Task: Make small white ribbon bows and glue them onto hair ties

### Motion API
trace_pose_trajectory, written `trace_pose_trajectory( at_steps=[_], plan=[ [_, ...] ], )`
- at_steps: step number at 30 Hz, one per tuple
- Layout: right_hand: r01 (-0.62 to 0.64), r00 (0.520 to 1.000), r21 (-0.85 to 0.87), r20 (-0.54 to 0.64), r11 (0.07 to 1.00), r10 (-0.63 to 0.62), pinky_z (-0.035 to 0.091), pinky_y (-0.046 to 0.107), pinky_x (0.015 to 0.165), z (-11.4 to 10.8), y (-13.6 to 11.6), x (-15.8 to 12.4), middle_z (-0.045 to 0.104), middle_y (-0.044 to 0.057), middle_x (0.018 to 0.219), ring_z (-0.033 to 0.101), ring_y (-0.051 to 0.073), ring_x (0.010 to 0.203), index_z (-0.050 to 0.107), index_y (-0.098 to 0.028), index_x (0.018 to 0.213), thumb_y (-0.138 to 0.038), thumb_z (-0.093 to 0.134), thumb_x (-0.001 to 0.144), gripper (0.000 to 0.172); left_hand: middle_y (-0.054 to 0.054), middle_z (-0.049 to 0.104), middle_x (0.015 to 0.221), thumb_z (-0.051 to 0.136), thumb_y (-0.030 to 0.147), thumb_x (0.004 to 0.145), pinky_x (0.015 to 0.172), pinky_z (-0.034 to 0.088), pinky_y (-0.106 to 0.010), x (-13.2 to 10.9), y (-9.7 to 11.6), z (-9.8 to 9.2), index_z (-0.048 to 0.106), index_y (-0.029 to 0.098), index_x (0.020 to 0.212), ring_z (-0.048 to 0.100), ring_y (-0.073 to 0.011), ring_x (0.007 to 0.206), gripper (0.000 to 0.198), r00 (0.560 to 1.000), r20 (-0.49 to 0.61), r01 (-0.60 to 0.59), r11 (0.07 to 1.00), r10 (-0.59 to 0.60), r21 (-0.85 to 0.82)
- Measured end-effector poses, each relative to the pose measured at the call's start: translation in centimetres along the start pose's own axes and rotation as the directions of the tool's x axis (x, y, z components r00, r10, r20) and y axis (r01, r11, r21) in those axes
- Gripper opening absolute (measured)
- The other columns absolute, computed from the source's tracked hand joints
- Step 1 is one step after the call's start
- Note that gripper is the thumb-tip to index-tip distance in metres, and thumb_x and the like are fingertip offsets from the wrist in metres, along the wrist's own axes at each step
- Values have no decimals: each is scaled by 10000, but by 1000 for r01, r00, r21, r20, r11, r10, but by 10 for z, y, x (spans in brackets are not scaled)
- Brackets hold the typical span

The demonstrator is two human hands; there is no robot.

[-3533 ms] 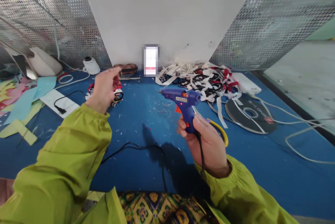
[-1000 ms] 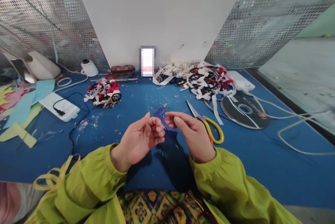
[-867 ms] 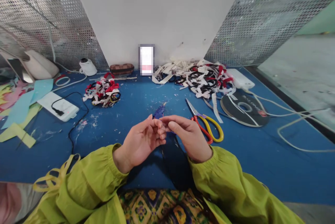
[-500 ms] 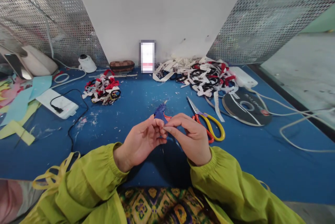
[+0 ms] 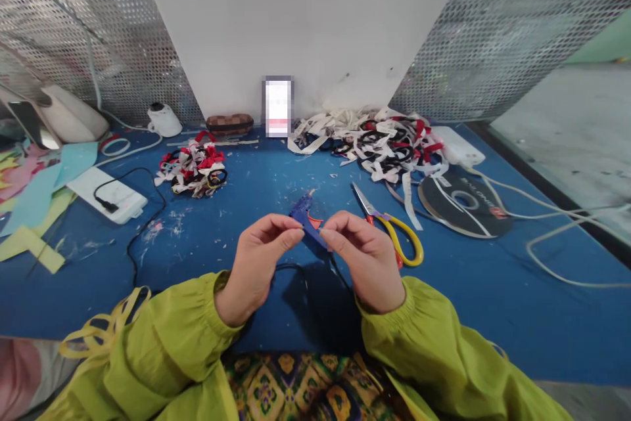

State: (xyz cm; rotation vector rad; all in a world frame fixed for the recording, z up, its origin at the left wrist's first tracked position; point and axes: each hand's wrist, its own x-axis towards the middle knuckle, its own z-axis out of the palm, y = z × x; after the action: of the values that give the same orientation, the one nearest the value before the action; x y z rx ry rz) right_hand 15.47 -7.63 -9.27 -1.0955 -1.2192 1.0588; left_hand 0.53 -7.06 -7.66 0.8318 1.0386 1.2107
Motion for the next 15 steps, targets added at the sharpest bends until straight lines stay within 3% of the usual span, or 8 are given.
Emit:
trace_pose_trajectory(
  at_steps=[3, 7, 10, 15],
  plan=[
    [26, 999, -47, 34, 999, -24, 400, 262, 579, 2, -1, -2, 533, -19, 621, 479, 115, 593, 605, -184, 658, -276, 643, 777, 155, -20, 715, 777, 821, 212, 598, 738, 469, -264, -4, -1, 4, 778, 214, 761, 609, -149, 751, 169, 998, 54, 10, 999, -13, 52],
    [84, 996, -112, 18, 990, -83, 409, 266, 583, 6, 0, -5, 542, -15, 615, 499, 123, 600, 587, -188, 630, -253, 659, 761, 163, -28, 704, 725, 791, 203, 623, 726, 465, -282, -4, -6, 4, 770, 221, 645, 604, -161, 727, 35, 997, 31, -81, 986, 77, 144],
    [100, 994, -173, -29, 980, -107, 400, 262, 565, 8, -1, -6, 517, -25, 573, 470, 113, 563, 548, -191, 575, -247, 680, 744, 222, -20, 671, 678, 766, 216, 666, 706, 441, -278, -4, -9, 2, 734, 202, 605, 573, -152, 689, 70, 992, 18, -125, 973, 124, 194],
    [3, 999, -56, 48, 998, 0, 403, 253, 552, 9, -1, -5, 547, -18, 591, 466, 108, 558, 618, -183, 635, -267, 666, 740, 143, 7, 578, 651, 736, 284, 713, 670, 393, -257, -2, -11, 1, 645, 186, 617, 484, -135, 667, 165, 994, 41, -109, 985, 104, 137]
  ],
)
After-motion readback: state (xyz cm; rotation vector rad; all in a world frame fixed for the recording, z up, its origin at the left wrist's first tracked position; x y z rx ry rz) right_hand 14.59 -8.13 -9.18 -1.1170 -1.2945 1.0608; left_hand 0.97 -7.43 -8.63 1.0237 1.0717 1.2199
